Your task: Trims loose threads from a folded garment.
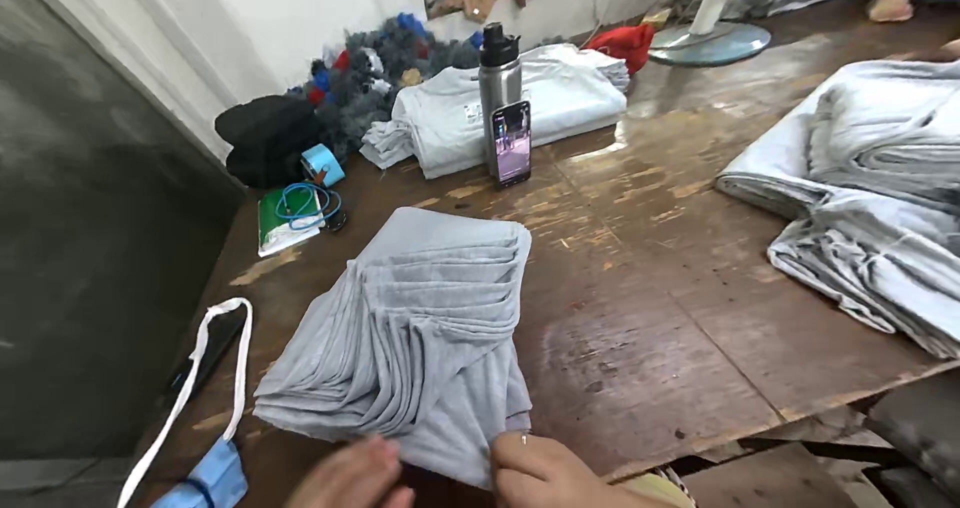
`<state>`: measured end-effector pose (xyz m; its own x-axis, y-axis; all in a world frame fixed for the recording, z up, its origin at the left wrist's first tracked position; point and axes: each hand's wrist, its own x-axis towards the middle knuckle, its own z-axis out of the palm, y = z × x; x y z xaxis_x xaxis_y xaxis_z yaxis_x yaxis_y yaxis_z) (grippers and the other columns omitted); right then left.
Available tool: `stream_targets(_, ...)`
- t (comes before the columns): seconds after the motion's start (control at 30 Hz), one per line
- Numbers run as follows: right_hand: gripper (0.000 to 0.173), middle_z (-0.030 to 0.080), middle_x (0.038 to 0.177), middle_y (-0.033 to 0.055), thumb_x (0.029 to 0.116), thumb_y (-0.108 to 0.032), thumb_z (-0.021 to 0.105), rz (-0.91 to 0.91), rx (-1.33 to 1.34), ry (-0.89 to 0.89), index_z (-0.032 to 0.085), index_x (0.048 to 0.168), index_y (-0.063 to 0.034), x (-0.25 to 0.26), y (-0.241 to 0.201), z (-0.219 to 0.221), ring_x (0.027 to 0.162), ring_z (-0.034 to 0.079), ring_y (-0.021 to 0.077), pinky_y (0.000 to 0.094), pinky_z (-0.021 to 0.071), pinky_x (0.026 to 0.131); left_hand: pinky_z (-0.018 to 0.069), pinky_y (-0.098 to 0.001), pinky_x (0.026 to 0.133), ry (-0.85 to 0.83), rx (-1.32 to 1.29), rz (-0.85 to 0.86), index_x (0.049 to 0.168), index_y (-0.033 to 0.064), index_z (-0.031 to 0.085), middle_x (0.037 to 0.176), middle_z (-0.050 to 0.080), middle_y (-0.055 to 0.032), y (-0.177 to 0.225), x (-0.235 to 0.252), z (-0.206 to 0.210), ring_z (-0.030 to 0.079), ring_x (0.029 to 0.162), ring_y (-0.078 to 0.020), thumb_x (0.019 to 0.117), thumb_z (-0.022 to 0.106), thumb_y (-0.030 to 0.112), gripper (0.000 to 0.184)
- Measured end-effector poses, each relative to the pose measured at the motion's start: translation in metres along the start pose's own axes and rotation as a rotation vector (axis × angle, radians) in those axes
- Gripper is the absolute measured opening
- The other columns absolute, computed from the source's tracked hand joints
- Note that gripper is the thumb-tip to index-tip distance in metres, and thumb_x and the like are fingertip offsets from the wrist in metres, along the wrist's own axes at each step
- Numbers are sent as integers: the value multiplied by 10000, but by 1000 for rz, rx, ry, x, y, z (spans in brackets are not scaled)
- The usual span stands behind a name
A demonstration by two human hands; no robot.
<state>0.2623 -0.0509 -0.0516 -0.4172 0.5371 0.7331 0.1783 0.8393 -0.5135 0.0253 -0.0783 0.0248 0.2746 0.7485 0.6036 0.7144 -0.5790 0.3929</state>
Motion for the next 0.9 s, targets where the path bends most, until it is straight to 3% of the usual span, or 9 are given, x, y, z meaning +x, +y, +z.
stream_targets(0.13, 95, 568, 825, 116, 913, -100, 629, 14, -46, -20, 574, 844, -66, -11, -1, -36, 749, 595, 231, 302, 533, 660, 506, -522, 999, -82, 279, -106, 1232, -37, 675, 1231, 681, -247, -53, 64, -30, 640, 1181, -377, 1058, 499, 287, 408)
stream_targets(0.27, 128, 554, 814, 121, 911, -80, 619, 64, -44, 12, 538, 814, -61, -33, -5, -83, 761, 575, 208, 257, 514, 700, 332, -740, 1091, -512, 285, -332, 1503, -15, 476, 1484, 480, -326, -69, 102, -7, 436, 1378, -550, 1016, 465, 218, 539)
stream_targets(0.33, 155, 557, 805, 129, 908, -93, 608, 143, -38, 57, 508, 798, -51, -47, -8, -102, 759, 575, 191, 238, 506, 699, 237, -803, 1094, -638, 268, -282, 1443, -8, 552, 1552, 365, -358, -47, 109, 3, 312, 1446, -578, 934, 557, 278, 584)
stream_targets(0.4, 164, 540, 797, 125, 915, -103, 599, 225, 99, 138, 487, 815, -39, -61, -9, -115, 747, 563, 150, 216, 488, 683, 229, -842, 1059, -698, 212, -108, 1191, -32, 709, 1464, 432, -417, -25, 109, 15, 337, 1403, -629, 886, 622, 368, 510)
stream_targets(0.5, 153, 553, 812, -21, 961, -147, 668, 331, 429, 320, 537, 881, -155, -79, -6, -129, 730, 568, 21, 179, 485, 652, 277, -813, 1068, -778, 104, 185, 1037, 84, 778, 1172, 712, -249, 9, 107, 42, 585, 1236, -525, 937, 616, 505, 463)
stream_targets(0.63, 123, 600, 836, -154, 978, -346, 689, 478, 363, 555, 599, 900, -313, -80, 19, -149, 718, 588, -31, 170, 519, 632, 217, -794, 1112, -920, 4, 394, 1413, 204, 632, 1502, 554, -122, 53, 108, 80, 333, 1477, -489, 847, 601, 735, 776)
stream_targets(0.73, 359, 707, 1040, -61, 997, -560, 569, 658, 236, 529, 657, 1105, -229, -67, 50, -157, 924, 692, 83, 284, 607, 777, 175, -751, 1163, -1091, -112, 568, 1557, 389, 434, 1661, 339, -71, 68, 110, 97, 225, 1538, -438, 819, 565, 795, 852)
stream_targets(0.83, 616, 688, 1206, 48, 1013, -592, 466, 823, 220, 323, 582, 1307, -64, -42, 73, -157, 1098, 667, 128, 337, 572, 906, 217, -701, 1183, -1105, -310, 618, 1530, 325, 494, 1602, 440, -80, 72, 113, 99, 294, 1521, -404, 848, 551, 773, 818)
stream_targets(0.9, 549, 681, 1131, 19, 1029, -524, 467, 887, 300, 211, 552, 1301, -55, -22, 86, -157, 1003, 652, 56, 281, 553, 877, 363, -619, 1155, -902, -361, 514, 1467, 216, 580, 1511, 547, -118, 63, 117, 88, 459, 1442, -343, 918, 532, 709, 739)
